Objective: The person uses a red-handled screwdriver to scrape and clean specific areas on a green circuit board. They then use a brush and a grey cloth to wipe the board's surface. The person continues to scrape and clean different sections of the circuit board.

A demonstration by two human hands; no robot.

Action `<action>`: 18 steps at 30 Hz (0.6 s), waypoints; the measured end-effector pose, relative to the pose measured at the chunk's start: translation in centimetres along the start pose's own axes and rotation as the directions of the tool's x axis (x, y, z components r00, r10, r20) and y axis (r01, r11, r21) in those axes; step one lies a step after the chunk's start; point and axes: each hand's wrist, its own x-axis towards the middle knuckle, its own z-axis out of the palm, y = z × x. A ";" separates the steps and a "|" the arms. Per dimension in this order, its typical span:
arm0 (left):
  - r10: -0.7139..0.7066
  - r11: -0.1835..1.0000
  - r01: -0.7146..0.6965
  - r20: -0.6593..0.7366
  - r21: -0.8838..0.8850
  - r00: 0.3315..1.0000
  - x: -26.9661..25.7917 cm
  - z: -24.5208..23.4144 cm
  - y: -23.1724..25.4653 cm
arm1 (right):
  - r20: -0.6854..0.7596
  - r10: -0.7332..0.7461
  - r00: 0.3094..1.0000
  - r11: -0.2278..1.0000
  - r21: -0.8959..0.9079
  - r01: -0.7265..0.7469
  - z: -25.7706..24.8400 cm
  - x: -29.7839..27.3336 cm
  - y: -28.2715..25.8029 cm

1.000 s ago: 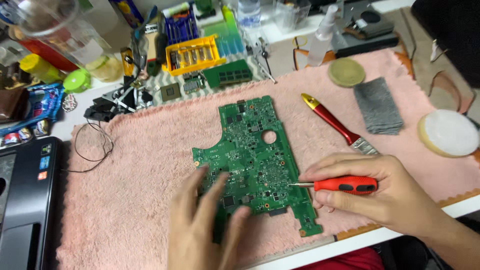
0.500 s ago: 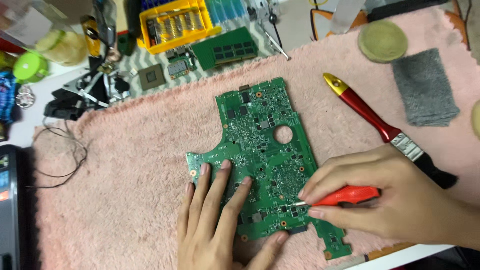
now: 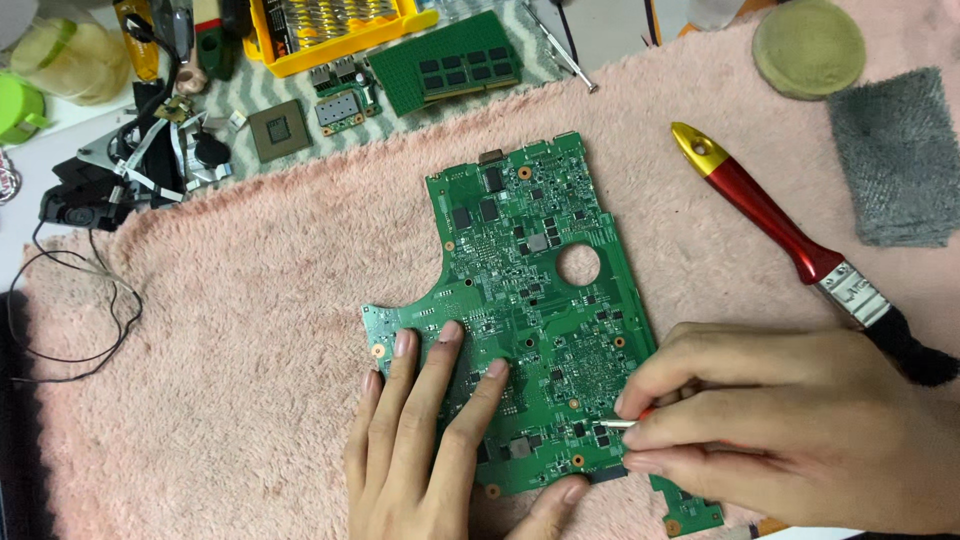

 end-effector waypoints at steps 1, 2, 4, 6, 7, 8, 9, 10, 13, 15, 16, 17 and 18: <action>-0.003 1.000 0.003 0.002 0.000 1.000 0.0 -0.1 0.0 | 0.002 0.001 1.000 1.000 0.002 -0.001 0.2 0.0 -0.1; -0.003 1.000 0.003 0.008 -0.004 1.000 0.0 -0.1 0.0 | -0.027 0.003 1.000 0.999 -0.049 -0.004 0.4 0.0 -0.3; -0.003 1.000 0.004 0.017 -0.008 1.000 0.0 -0.2 0.0 | -0.056 0.005 0.998 0.995 -0.097 -0.011 0.6 0.2 -0.7; 0.001 1.000 -0.001 0.011 -0.016 1.000 0.0 -0.1 0.0 | -0.101 0.098 0.990 0.990 -0.090 -0.107 0.5 0.5 -1.3; 0.001 1.000 -0.001 0.014 -0.017 1.000 0.0 -0.2 0.1 | -0.101 0.100 0.990 0.990 -0.088 -0.109 0.6 0.4 -1.0; -0.007 1.000 0.007 0.014 -0.014 1.000 0.0 -0.2 0.1 | -0.078 0.083 0.993 0.994 -0.070 -0.088 0.6 0.3 -0.7; -0.015 1.000 0.015 0.013 -0.012 1.000 0.1 -0.2 0.2 | -0.056 0.064 0.996 0.996 -0.053 -0.067 0.6 0.3 -0.5; -0.015 1.000 0.015 0.014 -0.013 1.000 0.1 -0.2 0.2 | -0.055 0.066 0.996 0.996 -0.052 -0.069 0.6 0.1 -0.4; -0.009 1.000 0.009 0.016 0.000 1.000 0.0 -0.2 0.1 | -0.011 0.106 0.994 0.994 0.018 -0.106 0.6 0.0 -0.5; -0.019 1.000 0.019 0.029 0.002 0.999 0.0 -0.2 0.2 | -0.053 0.125 0.991 0.992 -0.027 -0.126 0.8 0.1 -0.8; -0.020 1.000 0.020 0.030 0.002 0.999 0.0 -0.2 0.2 | -0.053 0.125 0.991 0.992 -0.026 -0.126 0.9 0.1 -1.0; -0.016 1.000 0.016 0.029 0.002 0.999 0.1 -0.2 0.2 | -0.058 0.143 0.988 0.986 -0.078 -0.148 1.0 0.1 -1.2; -0.012 1.000 0.012 0.028 0.002 1.000 0.1 -0.2 0.2 | -0.065 0.161 0.985 0.977 -0.131 -0.169 1.1 0.1 -1.4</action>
